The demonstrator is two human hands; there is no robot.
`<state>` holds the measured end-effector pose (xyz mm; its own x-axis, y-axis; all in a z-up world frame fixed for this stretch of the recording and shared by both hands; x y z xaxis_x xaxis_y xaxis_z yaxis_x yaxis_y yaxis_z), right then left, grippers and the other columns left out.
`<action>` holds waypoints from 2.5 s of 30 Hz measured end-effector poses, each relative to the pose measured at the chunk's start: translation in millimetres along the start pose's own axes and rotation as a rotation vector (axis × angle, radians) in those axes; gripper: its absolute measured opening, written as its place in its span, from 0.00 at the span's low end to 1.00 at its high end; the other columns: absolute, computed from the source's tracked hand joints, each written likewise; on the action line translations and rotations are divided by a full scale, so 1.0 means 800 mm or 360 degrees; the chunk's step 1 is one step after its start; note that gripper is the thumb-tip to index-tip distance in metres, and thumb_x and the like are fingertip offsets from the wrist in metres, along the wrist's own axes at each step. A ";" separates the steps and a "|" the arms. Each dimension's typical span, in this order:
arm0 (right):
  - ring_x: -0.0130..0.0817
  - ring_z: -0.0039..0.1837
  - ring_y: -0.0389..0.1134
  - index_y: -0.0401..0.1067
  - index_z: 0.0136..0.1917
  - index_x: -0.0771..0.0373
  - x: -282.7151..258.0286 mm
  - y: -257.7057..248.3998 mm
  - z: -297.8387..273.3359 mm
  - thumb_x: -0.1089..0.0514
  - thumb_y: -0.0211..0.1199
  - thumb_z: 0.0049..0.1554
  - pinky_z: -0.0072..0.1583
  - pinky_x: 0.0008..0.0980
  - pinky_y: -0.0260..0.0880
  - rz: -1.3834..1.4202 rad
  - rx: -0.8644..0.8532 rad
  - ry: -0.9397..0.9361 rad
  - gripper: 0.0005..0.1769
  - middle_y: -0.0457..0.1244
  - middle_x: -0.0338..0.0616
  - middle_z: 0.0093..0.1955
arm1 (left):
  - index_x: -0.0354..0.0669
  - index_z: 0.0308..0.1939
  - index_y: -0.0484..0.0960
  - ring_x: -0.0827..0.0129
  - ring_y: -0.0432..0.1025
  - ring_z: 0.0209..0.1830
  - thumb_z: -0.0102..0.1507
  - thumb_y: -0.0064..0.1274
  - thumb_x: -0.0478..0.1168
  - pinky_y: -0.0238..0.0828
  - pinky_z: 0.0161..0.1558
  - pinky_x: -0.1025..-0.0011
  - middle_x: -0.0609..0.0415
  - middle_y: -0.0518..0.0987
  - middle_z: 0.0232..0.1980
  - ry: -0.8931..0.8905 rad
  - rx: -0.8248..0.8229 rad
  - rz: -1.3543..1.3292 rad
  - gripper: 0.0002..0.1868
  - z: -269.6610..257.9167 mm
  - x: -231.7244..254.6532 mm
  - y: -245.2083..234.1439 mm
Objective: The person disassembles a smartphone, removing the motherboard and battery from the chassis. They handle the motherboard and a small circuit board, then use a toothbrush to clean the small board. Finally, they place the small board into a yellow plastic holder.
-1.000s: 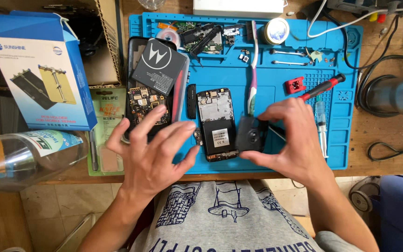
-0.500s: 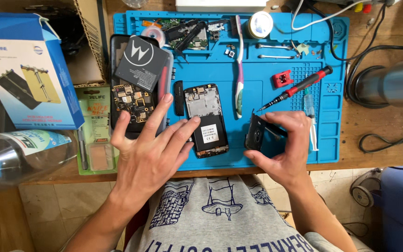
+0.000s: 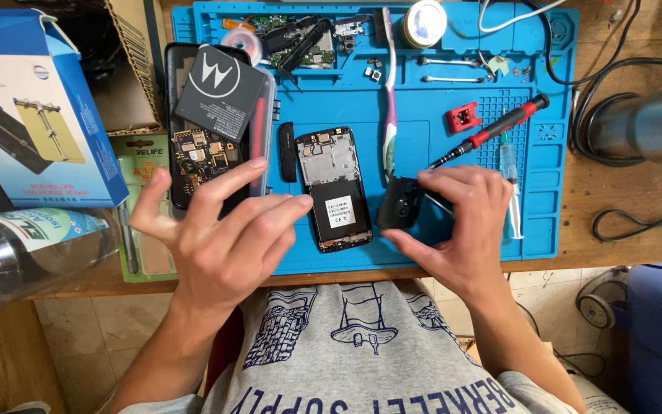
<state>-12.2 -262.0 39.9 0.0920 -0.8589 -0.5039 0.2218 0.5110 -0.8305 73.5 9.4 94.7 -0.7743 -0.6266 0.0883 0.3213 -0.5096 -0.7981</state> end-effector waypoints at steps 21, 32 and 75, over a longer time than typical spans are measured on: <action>0.39 0.62 0.75 0.81 0.56 0.45 -0.107 -0.024 0.056 0.36 0.69 0.68 0.84 0.59 0.51 0.0393 0.0380 -0.0571 0.15 0.75 0.27 0.50 | 0.49 0.62 0.74 0.66 0.88 0.58 0.72 0.57 0.38 0.40 0.93 0.55 0.66 0.90 0.31 -0.0734 0.0274 -0.1207 0.15 0.009 0.009 -0.004; 0.39 0.60 0.77 0.78 0.56 0.47 -0.103 -0.021 0.050 0.41 0.67 0.69 0.85 0.63 0.53 0.0644 0.0351 -0.0525 0.11 0.75 0.31 0.48 | 0.56 0.62 0.72 0.68 0.87 0.60 0.72 0.57 0.40 0.37 0.94 0.50 0.72 0.89 0.31 -0.0690 0.0233 -0.1250 0.16 0.007 0.014 -0.015; 0.37 0.54 0.78 0.76 0.55 0.46 -0.119 -0.034 0.040 0.41 0.62 0.72 0.82 0.63 0.60 0.0875 0.0311 -0.0584 0.11 0.72 0.29 0.42 | 0.65 0.59 0.69 0.72 0.87 0.45 0.68 0.53 0.34 0.38 0.88 0.48 0.79 0.87 0.33 -0.0218 0.0780 -0.1133 0.21 -0.003 0.039 -0.030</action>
<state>3.9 -195.6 118.1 0.5562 -0.4506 -0.6983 0.2168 0.8898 -0.4016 40.6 3.7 114.8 -0.8178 -0.1124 0.5644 0.0089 -0.9831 -0.1828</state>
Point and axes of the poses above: each hand's wrist, its own z-axis towards the middle knuckle, its own y-axis out of the palm, x = y × z, the point moved 6 cm from there along z, towards the middle knuckle
